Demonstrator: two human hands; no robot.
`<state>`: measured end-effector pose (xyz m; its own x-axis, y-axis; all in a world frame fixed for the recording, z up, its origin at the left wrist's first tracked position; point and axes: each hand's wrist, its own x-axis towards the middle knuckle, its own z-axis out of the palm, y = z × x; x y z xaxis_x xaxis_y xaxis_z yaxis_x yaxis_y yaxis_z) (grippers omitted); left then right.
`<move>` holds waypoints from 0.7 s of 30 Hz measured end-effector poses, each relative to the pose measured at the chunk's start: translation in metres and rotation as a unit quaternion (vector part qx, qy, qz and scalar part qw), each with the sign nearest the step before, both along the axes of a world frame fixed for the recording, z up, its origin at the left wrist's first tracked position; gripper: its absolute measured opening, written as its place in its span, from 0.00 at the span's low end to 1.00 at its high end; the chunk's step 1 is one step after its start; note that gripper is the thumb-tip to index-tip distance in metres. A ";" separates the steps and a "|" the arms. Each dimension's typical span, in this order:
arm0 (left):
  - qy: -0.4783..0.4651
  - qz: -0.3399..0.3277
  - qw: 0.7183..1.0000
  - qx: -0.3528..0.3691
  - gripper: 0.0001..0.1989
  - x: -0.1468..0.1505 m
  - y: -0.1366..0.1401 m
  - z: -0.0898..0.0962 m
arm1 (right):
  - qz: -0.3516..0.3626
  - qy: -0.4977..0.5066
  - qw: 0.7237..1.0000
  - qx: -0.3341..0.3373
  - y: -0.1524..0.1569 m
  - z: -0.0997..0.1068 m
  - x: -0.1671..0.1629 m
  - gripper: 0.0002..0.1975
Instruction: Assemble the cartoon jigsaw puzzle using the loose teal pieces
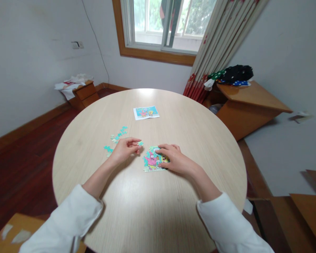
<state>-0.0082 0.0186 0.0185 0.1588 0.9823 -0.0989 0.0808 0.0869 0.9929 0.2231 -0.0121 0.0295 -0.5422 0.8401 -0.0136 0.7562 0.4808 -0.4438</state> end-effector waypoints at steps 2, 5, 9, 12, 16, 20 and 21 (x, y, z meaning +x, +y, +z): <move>-0.001 -0.001 1.000 0.004 0.15 0.000 0.000 0.000 | -0.004 0.000 1.000 0.001 -0.001 0.001 0.000 0.20; 0.003 -0.007 1.000 0.017 0.13 -0.001 0.001 0.000 | -0.012 0.003 1.000 0.001 -0.001 0.002 0.000 0.17; 0.016 -0.016 0.999 0.038 0.12 -0.001 0.002 0.000 | -0.009 0.011 1.000 0.003 0.001 -0.001 0.001 0.17; 0.017 -0.013 0.999 0.042 0.11 -0.001 0.002 0.000 | -0.006 0.015 1.000 0.003 0.001 -0.002 0.001 0.17; 0.012 -0.006 0.999 0.039 0.11 -0.002 0.001 0.000 | -0.009 0.014 1.000 -0.003 0.001 -0.002 0.002 0.18; 0.016 -0.007 0.999 0.044 0.12 -0.002 0.000 0.000 | -0.006 0.022 1.000 0.001 0.001 -0.004 0.002 0.17; 0.016 -0.010 0.999 0.043 0.13 -0.002 0.000 -0.001 | -0.006 0.023 1.000 0.002 0.002 -0.005 0.003 0.17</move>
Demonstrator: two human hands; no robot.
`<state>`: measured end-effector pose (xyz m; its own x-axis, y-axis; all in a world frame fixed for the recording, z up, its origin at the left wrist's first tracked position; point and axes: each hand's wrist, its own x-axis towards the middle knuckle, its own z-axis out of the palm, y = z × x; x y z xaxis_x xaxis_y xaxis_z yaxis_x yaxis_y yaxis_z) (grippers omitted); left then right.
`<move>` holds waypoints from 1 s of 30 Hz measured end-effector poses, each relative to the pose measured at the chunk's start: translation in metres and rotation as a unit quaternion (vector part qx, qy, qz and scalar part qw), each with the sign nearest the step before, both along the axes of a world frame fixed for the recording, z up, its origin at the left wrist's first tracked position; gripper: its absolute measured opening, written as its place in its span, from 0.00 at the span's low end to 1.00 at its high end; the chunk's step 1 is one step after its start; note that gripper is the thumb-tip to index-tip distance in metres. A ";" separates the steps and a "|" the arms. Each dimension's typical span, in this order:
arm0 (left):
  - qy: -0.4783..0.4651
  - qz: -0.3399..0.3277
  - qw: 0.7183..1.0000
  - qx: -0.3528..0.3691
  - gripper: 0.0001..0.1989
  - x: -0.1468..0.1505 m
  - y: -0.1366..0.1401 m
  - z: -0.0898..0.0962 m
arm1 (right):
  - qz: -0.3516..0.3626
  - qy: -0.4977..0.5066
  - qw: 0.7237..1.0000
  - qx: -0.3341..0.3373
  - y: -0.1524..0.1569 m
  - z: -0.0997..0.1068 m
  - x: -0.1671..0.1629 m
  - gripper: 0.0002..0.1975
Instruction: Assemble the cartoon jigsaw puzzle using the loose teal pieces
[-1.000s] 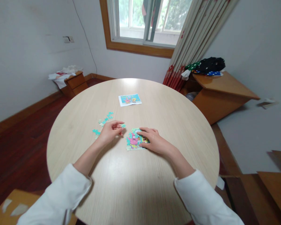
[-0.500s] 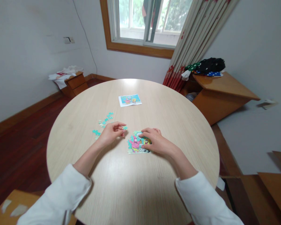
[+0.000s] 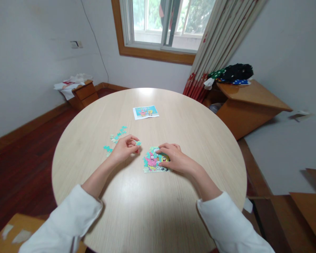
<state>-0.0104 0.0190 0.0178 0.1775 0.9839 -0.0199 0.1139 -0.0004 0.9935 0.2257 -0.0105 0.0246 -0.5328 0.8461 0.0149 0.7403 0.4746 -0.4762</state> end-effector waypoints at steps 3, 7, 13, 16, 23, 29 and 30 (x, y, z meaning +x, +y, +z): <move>-0.006 -0.013 1.000 -0.013 0.15 0.000 0.000 -0.002 | 0.002 0.001 1.000 0.002 0.001 -0.002 0.000 0.18; -0.015 -0.017 1.000 -0.009 0.18 -0.001 0.000 -0.003 | 0.001 -0.002 1.000 0.005 0.002 -0.002 0.000 0.18; -0.007 -0.026 0.999 -0.017 0.15 -0.001 0.000 -0.001 | -0.002 -0.001 1.000 0.001 0.001 0.000 -0.001 0.18; -0.019 -0.023 0.999 -0.033 0.14 0.000 0.001 -0.002 | -0.002 0.004 1.000 0.000 0.000 0.001 -0.001 0.16; -0.073 -0.011 0.995 -0.071 0.09 0.000 0.004 -0.006 | -0.005 0.013 1.000 -0.002 0.000 0.002 -0.002 0.14; -0.061 -0.021 0.995 -0.072 0.11 -0.002 0.005 -0.008 | -0.003 0.012 1.000 -0.002 0.001 0.001 -0.002 0.14; -0.059 -0.021 0.996 -0.071 0.11 -0.002 0.005 -0.008 | -0.001 0.011 1.000 -0.003 0.001 0.001 -0.002 0.14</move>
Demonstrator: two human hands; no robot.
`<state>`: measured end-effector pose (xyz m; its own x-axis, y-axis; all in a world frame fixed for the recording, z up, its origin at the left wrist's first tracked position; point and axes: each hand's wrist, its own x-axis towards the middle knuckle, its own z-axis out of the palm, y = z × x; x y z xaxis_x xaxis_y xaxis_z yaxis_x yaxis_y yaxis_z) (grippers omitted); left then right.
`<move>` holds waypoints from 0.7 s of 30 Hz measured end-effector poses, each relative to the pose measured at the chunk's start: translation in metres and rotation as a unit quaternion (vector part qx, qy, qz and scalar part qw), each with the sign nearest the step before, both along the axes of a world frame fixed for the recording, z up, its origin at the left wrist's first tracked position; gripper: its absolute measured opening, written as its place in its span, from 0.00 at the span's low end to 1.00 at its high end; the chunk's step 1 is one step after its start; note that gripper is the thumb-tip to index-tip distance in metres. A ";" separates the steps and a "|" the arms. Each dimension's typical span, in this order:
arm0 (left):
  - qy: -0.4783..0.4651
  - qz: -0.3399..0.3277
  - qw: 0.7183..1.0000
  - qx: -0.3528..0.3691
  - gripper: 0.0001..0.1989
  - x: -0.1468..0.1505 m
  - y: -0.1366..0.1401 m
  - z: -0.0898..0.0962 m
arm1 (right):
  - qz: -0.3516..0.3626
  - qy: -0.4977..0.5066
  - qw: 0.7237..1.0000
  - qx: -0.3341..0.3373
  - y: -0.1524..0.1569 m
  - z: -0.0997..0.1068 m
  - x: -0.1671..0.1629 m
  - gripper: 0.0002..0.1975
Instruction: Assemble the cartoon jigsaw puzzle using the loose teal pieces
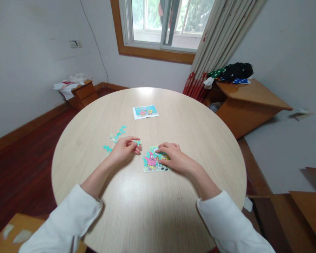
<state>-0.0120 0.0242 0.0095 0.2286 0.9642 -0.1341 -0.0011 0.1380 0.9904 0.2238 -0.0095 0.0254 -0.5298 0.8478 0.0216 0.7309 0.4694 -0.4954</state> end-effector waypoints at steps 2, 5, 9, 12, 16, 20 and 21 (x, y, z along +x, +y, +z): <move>0.003 -0.002 1.000 0.000 0.11 0.000 0.000 0.000 | 0.001 -0.001 1.000 -0.002 0.000 0.001 0.000 0.13; 0.004 -0.003 1.000 0.003 0.11 0.000 -0.001 0.000 | 0.002 0.000 1.000 -0.004 0.000 0.002 0.000 0.13; 0.001 0.018 1.000 0.012 0.11 -0.002 -0.001 0.006 | 0.002 0.004 1.000 -0.003 0.000 0.002 0.000 0.13; 0.013 0.055 0.998 0.023 0.13 -0.008 -0.001 0.016 | -0.001 0.003 1.000 -0.006 0.000 0.002 -0.001 0.12; 0.016 0.108 0.993 0.047 0.17 -0.017 0.001 0.025 | -0.002 0.002 1.000 -0.009 -0.001 0.002 -0.001 0.12; 0.024 0.152 0.986 0.059 0.16 -0.021 0.004 0.026 | -0.003 0.002 1.000 -0.012 -0.001 0.002 0.000 0.12; 0.025 0.158 0.985 0.059 0.15 -0.021 0.005 0.026 | -0.004 0.003 1.000 -0.012 -0.001 0.001 0.000 0.12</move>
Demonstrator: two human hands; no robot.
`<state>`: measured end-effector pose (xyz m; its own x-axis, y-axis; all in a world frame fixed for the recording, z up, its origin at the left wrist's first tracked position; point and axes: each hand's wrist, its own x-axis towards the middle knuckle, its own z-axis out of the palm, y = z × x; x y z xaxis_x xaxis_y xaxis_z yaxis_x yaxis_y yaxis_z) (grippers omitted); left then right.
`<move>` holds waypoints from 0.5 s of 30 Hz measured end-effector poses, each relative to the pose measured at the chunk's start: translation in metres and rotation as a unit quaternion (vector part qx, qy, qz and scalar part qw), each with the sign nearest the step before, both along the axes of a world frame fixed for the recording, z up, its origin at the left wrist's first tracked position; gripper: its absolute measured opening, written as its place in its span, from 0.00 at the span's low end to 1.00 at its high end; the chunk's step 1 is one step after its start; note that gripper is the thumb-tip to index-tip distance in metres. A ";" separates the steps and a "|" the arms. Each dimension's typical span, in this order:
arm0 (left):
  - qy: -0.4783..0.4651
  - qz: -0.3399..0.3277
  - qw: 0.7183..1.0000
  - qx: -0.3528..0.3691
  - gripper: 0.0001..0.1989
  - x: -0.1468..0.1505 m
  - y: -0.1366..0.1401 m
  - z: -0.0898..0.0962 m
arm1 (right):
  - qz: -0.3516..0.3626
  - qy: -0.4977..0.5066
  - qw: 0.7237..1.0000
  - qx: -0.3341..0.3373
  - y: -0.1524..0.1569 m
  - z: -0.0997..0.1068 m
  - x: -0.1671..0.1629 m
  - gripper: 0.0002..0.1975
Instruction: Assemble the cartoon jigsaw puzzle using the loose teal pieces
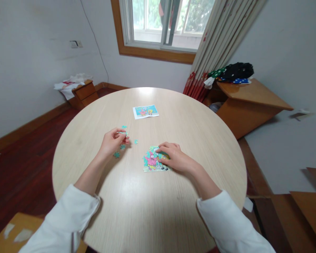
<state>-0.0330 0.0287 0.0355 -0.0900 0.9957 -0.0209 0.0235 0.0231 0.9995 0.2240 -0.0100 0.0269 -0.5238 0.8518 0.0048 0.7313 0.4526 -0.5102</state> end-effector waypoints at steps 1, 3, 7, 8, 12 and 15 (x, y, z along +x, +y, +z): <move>-0.001 0.003 1.000 -0.001 0.15 0.000 0.000 0.000 | 0.000 0.002 1.000 0.002 0.000 0.000 0.000 0.12; -0.006 0.005 1.000 -0.006 0.14 0.001 0.000 -0.001 | 0.002 0.005 1.000 0.004 0.001 -0.001 0.000 0.12; -0.049 0.004 0.998 -0.025 0.13 0.002 0.000 0.001 | 0.004 0.006 1.000 0.005 0.001 -0.001 0.000 0.12; -0.064 0.003 0.997 -0.034 0.12 0.001 0.000 0.001 | 0.004 0.006 1.000 0.004 0.001 -0.001 0.000 0.11; -0.108 -0.009 0.991 -0.083 0.10 0.000 0.000 0.000 | 0.001 0.005 1.000 0.003 0.001 0.000 -0.001 0.11; -0.112 -0.030 0.988 -0.106 0.06 0.001 0.000 -0.003 | 0.004 0.006 1.000 0.005 0.001 0.000 0.000 0.11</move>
